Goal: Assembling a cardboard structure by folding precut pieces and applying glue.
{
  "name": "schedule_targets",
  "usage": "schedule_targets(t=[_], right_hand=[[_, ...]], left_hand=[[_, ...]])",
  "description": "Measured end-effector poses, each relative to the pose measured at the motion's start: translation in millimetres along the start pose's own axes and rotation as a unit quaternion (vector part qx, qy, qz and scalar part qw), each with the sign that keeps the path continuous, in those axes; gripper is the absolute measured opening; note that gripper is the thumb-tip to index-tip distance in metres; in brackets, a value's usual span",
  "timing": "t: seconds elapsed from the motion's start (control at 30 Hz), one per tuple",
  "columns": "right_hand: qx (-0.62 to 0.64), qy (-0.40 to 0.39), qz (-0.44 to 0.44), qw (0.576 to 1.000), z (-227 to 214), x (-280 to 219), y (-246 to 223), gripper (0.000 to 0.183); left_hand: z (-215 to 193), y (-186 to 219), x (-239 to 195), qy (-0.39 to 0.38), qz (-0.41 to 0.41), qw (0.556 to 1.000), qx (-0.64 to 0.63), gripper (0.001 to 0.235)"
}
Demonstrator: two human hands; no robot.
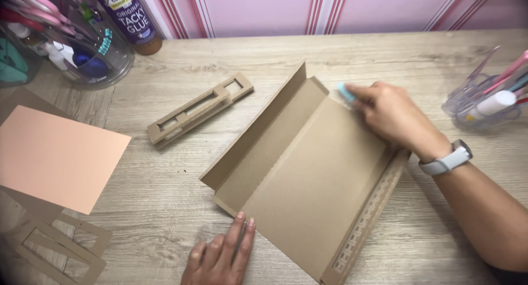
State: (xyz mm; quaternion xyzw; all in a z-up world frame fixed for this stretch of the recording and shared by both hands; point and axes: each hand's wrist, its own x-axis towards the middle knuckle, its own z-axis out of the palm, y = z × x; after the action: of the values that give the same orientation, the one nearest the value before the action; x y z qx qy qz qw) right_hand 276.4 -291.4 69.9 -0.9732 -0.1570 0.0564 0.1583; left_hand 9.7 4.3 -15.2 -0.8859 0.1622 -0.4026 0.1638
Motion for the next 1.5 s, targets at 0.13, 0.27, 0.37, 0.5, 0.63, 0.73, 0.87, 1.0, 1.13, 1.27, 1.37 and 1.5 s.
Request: schedule_targets(t=[0.13,0.27,0.37,0.5,0.63,0.73,0.87,1.0,1.13,1.27,1.37,1.5], right_hand=[[0.008,0.019,0.109,0.994,-13,3,38,0.052],[0.024,0.015,0.153,0.988,-8,-3,63,0.053],[0.012,0.011,0.136,0.991,-6,-3,75,0.050],[-0.010,-0.018,0.145,0.989,-10,2,78,0.052],[-0.044,-0.029,0.153,0.987,-6,9,83,0.048],[-0.072,-0.004,0.147,0.986,-16,-7,50,0.058],[-0.053,0.214,-0.211,0.952,-1,-26,18,0.066],[0.051,0.125,-0.403,0.905,-6,-50,-59,0.051],[0.079,0.117,-0.495,0.857,7,-49,-96,0.032],[0.047,0.176,-0.495,0.850,21,-45,-107,0.016],[0.097,0.165,-0.497,0.846,20,-42,-110,0.009],[0.037,0.154,-0.477,0.865,3,-36,-94,0.017]], left_hand=[[1,0,-24,-0.039,-0.034,0.997,-0.058,0.045],[-4,-42,5,0.015,-0.140,0.934,-0.328,0.090],[-14,-59,45,-0.093,-0.369,0.832,-0.404,0.100],[16,-69,69,-0.207,-0.503,0.600,-0.586,0.077],[29,-56,77,-0.194,-0.454,0.621,-0.609,0.042],[49,-48,69,-0.092,-0.279,0.743,-0.601,0.052],[51,-48,80,-0.071,-0.160,0.782,-0.598,0.068],[66,-48,82,-0.008,-0.025,0.827,-0.562,0.073],[61,-42,89,0.019,-0.063,0.817,-0.573,0.053],[72,-34,79,0.039,-0.083,0.801,-0.592,0.045],[81,-31,75,-0.025,-0.150,0.794,-0.589,0.068],[89,-35,75,-0.069,-0.192,0.765,-0.611,0.077]])
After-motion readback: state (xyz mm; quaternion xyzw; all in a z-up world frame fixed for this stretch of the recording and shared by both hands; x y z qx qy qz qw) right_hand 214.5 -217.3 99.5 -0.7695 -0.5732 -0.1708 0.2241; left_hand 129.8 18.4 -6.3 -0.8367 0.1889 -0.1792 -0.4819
